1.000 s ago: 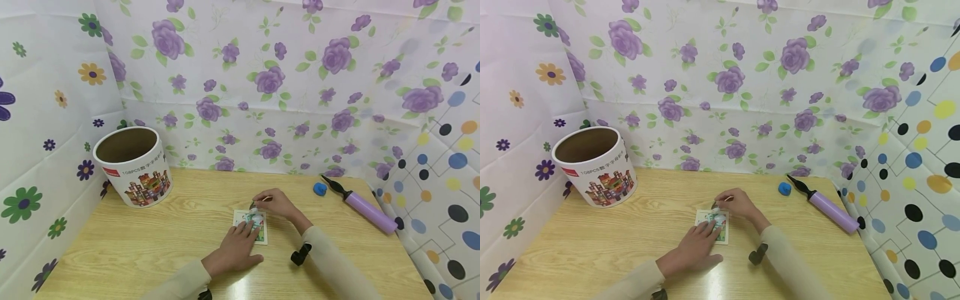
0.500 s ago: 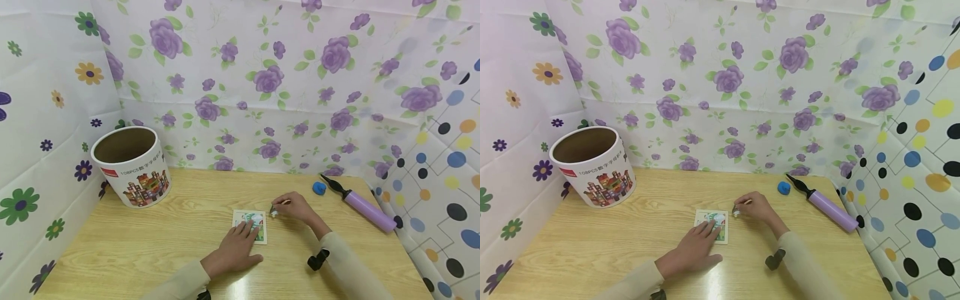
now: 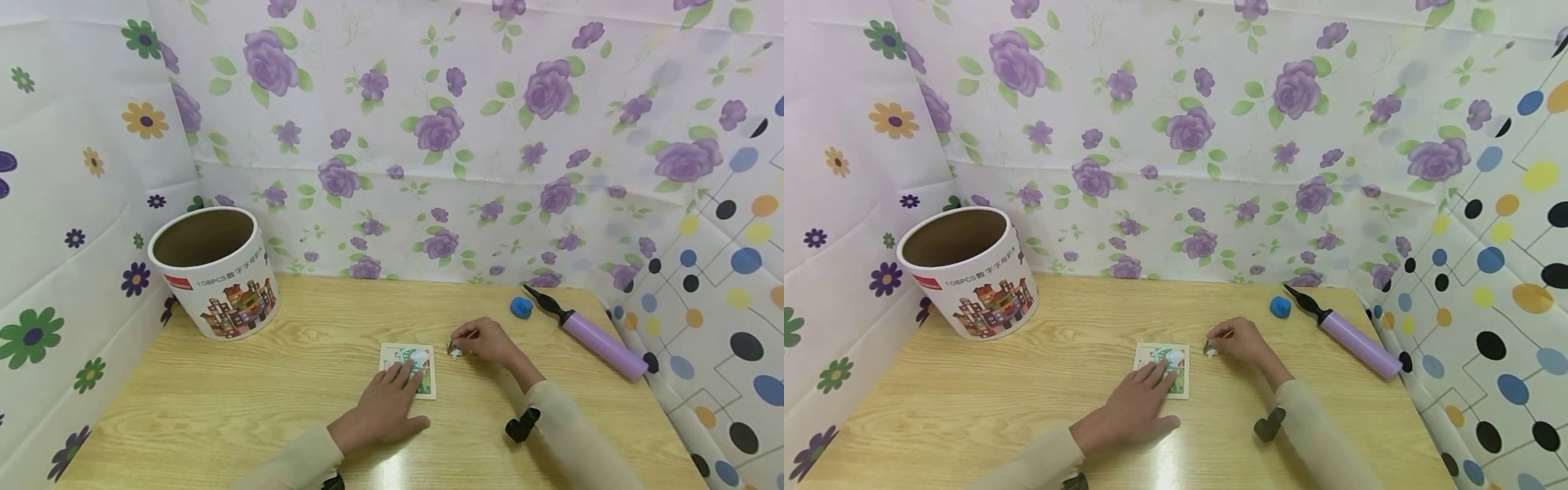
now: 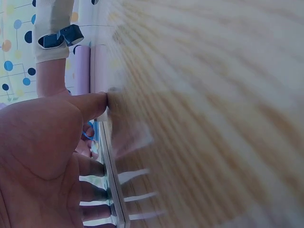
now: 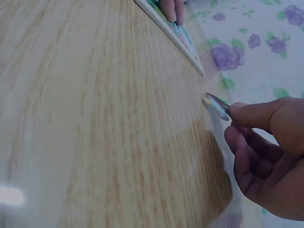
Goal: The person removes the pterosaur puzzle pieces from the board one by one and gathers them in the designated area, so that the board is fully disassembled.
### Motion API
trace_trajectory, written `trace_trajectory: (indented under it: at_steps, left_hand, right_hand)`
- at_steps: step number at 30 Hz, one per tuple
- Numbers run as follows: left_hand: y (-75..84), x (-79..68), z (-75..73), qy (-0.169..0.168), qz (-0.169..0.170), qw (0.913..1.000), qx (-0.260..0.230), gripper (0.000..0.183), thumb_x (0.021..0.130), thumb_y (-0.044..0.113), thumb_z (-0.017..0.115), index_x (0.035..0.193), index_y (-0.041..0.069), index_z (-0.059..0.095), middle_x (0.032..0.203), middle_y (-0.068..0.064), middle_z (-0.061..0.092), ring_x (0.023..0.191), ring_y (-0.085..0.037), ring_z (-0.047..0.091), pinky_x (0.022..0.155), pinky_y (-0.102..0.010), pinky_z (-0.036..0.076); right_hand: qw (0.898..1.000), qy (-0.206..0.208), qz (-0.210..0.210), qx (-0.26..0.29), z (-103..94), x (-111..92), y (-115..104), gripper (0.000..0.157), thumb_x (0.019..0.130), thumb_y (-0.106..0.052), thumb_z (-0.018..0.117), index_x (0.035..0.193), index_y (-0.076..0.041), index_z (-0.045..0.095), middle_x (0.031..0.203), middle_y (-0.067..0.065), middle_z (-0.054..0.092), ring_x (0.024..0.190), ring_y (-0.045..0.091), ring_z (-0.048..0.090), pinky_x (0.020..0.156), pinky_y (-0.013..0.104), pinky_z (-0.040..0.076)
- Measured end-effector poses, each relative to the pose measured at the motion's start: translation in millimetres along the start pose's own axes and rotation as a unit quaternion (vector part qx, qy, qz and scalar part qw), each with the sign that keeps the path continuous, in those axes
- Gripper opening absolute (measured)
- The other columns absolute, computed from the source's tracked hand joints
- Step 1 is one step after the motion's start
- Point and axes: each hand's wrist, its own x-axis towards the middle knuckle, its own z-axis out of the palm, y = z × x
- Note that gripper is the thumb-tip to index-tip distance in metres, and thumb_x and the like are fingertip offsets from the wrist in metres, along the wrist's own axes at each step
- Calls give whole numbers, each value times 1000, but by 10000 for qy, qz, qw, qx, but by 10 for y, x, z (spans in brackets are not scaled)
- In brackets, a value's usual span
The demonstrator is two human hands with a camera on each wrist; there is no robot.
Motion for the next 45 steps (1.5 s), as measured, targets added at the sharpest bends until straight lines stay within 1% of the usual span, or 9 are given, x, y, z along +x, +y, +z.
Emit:
trace_trajectory:
  at_steps: [9, 14, 22, 25, 28, 33, 37, 41, 45]
  left_hand:
    - [17, 1, -5, -129, -92, 9999, -38, 86, 97, 67, 52, 161, 13, 33, 168, -14, 25, 153, -34, 28, 117, -52, 33]
    - [23, -3, -32, -120, -91, 9999, -35, 85, 97, 65, 53, 161, 12, 34, 167, -14, 27, 152, -34, 29, 116, -52, 34]
    - [56, -9, -73, -160, 23, 9997, 163, 85, 99, 65, 51, 161, 9, 33, 168, -10, 26, 152, -30, 29, 116, -50, 34]
    - [60, -2, -76, -169, 89, 9995, 238, 85, 99, 64, 51, 160, 7, 34, 168, -10, 27, 152, -28, 30, 116, -48, 35]
    - [57, 4, -68, -199, 138, 9996, 175, 84, 100, 62, 51, 160, 5, 33, 167, -11, 27, 152, -28, 30, 116, -48, 35]
    - [44, 3, -44, -118, 249, 9996, -27, 81, 102, 59, 50, 162, 8, 28, 167, -13, 28, 152, -32, 31, 116, -52, 34]
    - [32, 1, -17, -43, 378, 9993, 64, 79, 103, 57, 49, 162, 8, 29, 167, -15, 28, 151, -33, 31, 116, -53, 35]
    - [25, 20, 28, -28, 380, 9990, 251, 78, 103, 57, 47, 161, 9, 31, 167, -14, 27, 151, -32, 31, 115, -52, 36]
    - [39, 18, 8, -89, 342, 9987, 363, 78, 103, 58, 46, 161, 9, 31, 168, -14, 26, 152, -33, 31, 116, -51, 36]
  right_hand:
    - [9999, 138, -40, -67, 46, 20, 29, 9, 95, -16, 75, 100, -20, 81, 100, -3, 76, 82, 11, 64, 75, 34, 55]
    - [9998, 188, -59, -104, 65, 35, 64, 9, 94, -17, 75, 99, -21, 81, 101, -4, 76, 83, 11, 65, 77, 33, 55]
    - [9998, 177, 55, -43, 35, 28, -39, 10, 95, -20, 74, 104, -18, 80, 94, -5, 73, 81, 12, 65, 71, 32, 55]
    - [9999, 107, -78, 41, 39, 26, -122, 12, 95, -19, 74, 105, -15, 80, 93, -3, 73, 78, 14, 66, 69, 32, 56]
    - [9996, 15, -281, 56, 64, 24, -200, 14, 95, -18, 74, 107, -12, 80, 93, -2, 74, 77, 15, 68, 66, 30, 56]
    - [9979, -161, -603, 151, 160, 54, -296, 18, 96, -18, 73, 110, -9, 79, 95, -1, 74, 76, 17, 70, 61, 29, 56]
    - [9964, -253, -797, 113, 270, 100, -378, 19, 96, -20, 73, 112, -11, 79, 97, -3, 73, 79, 13, 68, 65, 29, 56]
    - [9944, -341, -995, -57, 394, 177, -445, 20, 96, -24, 74, 113, -16, 79, 98, -7, 73, 85, 9, 67, 75, 29, 56]
    - [9905, -406, -1292, -254, 502, 262, -508, 20, 96, -25, 74, 112, -16, 79, 101, -7, 74, 88, 8, 67, 79, 31, 56]
